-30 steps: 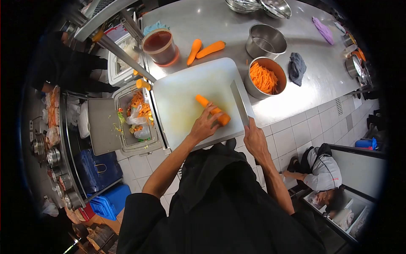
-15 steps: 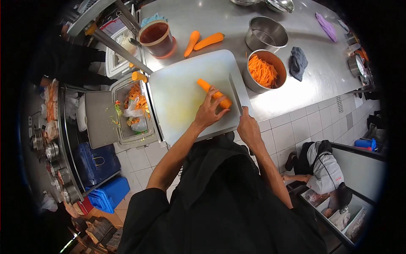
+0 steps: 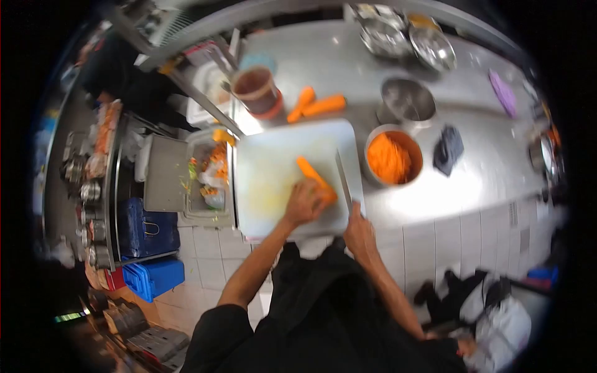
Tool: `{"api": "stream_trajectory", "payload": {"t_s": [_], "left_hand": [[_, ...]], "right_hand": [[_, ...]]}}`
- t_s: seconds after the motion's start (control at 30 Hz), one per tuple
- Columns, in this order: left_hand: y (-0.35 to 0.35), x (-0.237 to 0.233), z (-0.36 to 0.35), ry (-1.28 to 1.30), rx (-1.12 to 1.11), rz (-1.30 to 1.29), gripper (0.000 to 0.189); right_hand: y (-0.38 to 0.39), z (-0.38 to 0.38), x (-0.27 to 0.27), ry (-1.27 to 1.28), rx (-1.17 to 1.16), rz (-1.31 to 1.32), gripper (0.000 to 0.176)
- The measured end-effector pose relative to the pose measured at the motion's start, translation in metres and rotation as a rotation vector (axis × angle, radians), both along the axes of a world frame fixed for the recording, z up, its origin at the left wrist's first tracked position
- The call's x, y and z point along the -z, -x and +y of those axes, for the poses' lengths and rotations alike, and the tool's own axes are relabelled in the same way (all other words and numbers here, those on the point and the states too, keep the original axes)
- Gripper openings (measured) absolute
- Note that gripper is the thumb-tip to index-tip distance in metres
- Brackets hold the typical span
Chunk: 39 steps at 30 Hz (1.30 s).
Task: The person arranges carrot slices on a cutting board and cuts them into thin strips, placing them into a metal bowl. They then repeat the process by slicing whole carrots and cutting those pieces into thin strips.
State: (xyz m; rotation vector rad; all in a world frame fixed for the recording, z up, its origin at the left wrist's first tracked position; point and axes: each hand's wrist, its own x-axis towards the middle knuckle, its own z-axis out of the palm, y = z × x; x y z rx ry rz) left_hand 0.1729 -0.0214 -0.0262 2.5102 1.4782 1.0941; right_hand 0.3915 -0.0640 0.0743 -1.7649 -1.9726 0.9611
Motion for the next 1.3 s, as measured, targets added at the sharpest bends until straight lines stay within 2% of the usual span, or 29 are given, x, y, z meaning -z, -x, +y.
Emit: {"api": "stream_trajectory", "payload": {"t_s": [0.13, 0.23, 0.3, 0.57, 0.63, 0.7, 0.77, 0.8, 1.03, 1.1, 1.3], "left_hand": [[-0.001, -0.016, -0.001, 0.017, 0.015, -0.045, 0.024], [0.009, -0.013, -0.001, -0.051, -0.015, 0.034, 0.028], [0.001, -0.019, -0.004, 0.021, -0.031, -0.013, 0.025], [0.005, -0.027, -0.002, 0.018, 0.023, -0.018, 0.023], [0.001, -0.027, -0.001, 0.045, 0.028, -0.041, 0.022], [0.004, -0.028, -0.001, 0.038, 0.002, -0.058, 0.023], [0.008, -0.027, 0.001, 0.034, 0.024, -0.064, 0.023], [0.006, -0.025, 0.001, 0.047, 0.025, -0.073, 0.023], [0.008, -0.019, 0.003, 0.075, 0.020, -0.137, 0.022], [0.010, -0.021, 0.006, 0.064, 0.034, -0.127, 0.022], [0.010, -0.024, 0.002, 0.106, 0.024, -0.130, 0.022]], "right_hand": [[-0.003, 0.003, 0.011, -0.010, -0.107, 0.041, 0.052], [0.004, 0.009, 0.006, 0.033, -0.078, -0.060, 0.050], [0.009, 0.011, -0.009, 0.102, -0.072, -0.120, 0.050], [0.004, 0.014, -0.003, 0.136, -0.011, -0.138, 0.053], [0.006, 0.014, -0.007, 0.138, -0.060, -0.160, 0.053], [0.007, 0.013, -0.006, 0.105, -0.033, -0.153, 0.049], [0.011, 0.014, -0.014, 0.187, 0.007, -0.165, 0.037], [0.012, 0.013, -0.015, 0.190, 0.049, -0.174, 0.037], [0.007, 0.009, 0.003, 0.029, 0.082, -0.270, 0.038], [0.008, 0.010, 0.005, -0.130, 0.020, -0.339, 0.038], [0.012, 0.013, -0.001, 0.029, 0.057, -0.222, 0.041]]}}
